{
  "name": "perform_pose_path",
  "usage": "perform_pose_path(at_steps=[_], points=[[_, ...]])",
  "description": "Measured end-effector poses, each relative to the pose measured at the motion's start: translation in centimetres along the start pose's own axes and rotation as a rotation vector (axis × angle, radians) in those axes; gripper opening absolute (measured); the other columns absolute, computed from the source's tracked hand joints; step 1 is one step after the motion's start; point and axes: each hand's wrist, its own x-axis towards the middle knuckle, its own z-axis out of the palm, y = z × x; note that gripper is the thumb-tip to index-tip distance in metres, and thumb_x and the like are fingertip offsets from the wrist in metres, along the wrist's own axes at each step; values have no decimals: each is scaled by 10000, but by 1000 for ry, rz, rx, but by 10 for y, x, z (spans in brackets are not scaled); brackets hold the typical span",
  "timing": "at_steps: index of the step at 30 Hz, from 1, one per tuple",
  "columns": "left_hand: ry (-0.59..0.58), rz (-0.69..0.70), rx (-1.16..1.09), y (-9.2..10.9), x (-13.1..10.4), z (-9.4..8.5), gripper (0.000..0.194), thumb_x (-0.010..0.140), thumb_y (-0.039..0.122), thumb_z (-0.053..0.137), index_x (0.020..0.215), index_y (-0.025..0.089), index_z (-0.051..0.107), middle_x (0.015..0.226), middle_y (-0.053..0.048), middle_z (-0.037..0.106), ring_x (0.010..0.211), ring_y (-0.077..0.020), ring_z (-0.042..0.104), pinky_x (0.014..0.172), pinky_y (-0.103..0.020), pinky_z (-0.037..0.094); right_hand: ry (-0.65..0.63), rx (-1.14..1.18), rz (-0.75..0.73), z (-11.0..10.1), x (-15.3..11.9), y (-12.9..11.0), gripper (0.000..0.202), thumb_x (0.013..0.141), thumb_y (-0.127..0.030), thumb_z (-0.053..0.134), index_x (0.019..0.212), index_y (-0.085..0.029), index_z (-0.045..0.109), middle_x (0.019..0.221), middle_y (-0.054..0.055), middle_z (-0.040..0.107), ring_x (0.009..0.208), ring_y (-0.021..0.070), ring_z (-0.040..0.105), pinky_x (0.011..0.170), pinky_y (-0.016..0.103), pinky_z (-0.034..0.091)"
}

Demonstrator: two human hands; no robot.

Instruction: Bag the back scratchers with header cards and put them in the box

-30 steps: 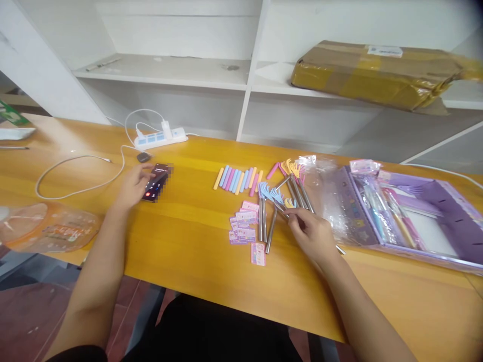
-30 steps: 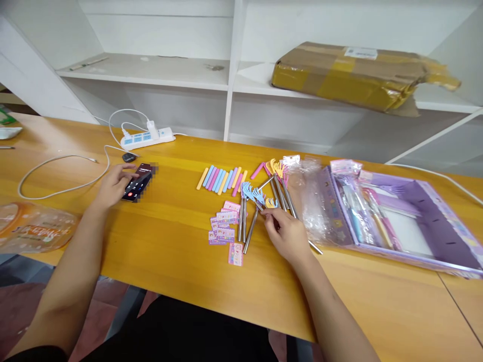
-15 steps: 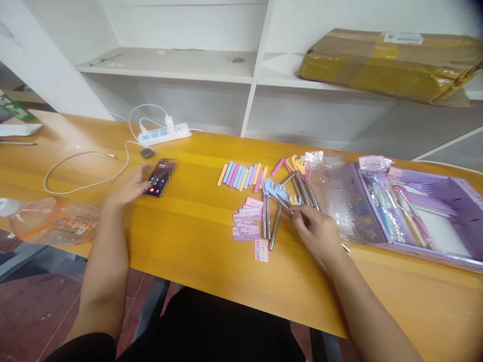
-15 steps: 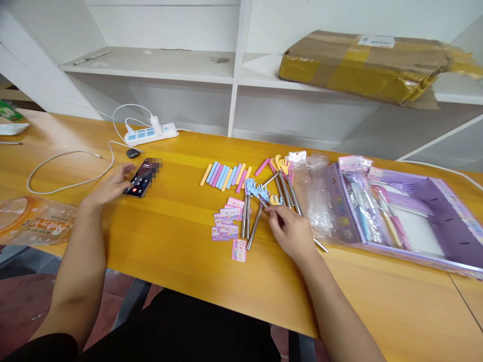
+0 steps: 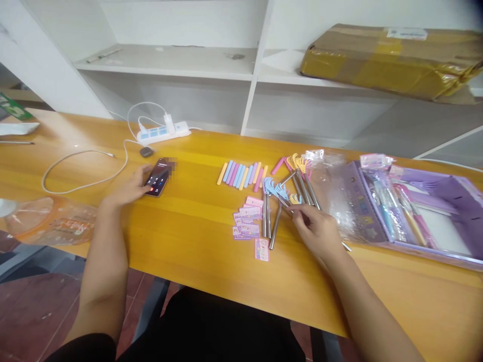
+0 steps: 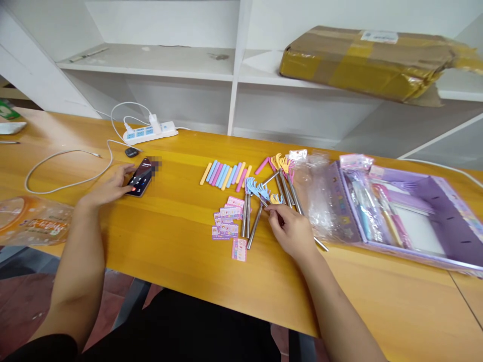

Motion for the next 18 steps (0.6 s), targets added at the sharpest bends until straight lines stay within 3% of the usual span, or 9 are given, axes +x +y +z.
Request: perform_pose_path(at_steps=[13,18], points=[[-14,-40,20,8,0,-3,753,873,431,638,1548,207,389,1706,-177,433,1601,-377,393,1333,-579,308,-15,1,16,-1,2,-3,246,1030,-305,539,1057,-236,773,980,69,831,747,232,763,702,353,592],[48,-86,86,11,1,-4,642,869,350,579,1477,169,480,1604,-146,566,1463,-309,539,1264,-480,409,-15,1,17,-1,2,-3,249,1033,-309,534,1059,-237,770,974,69,828,739,230,755,713,355,591]])
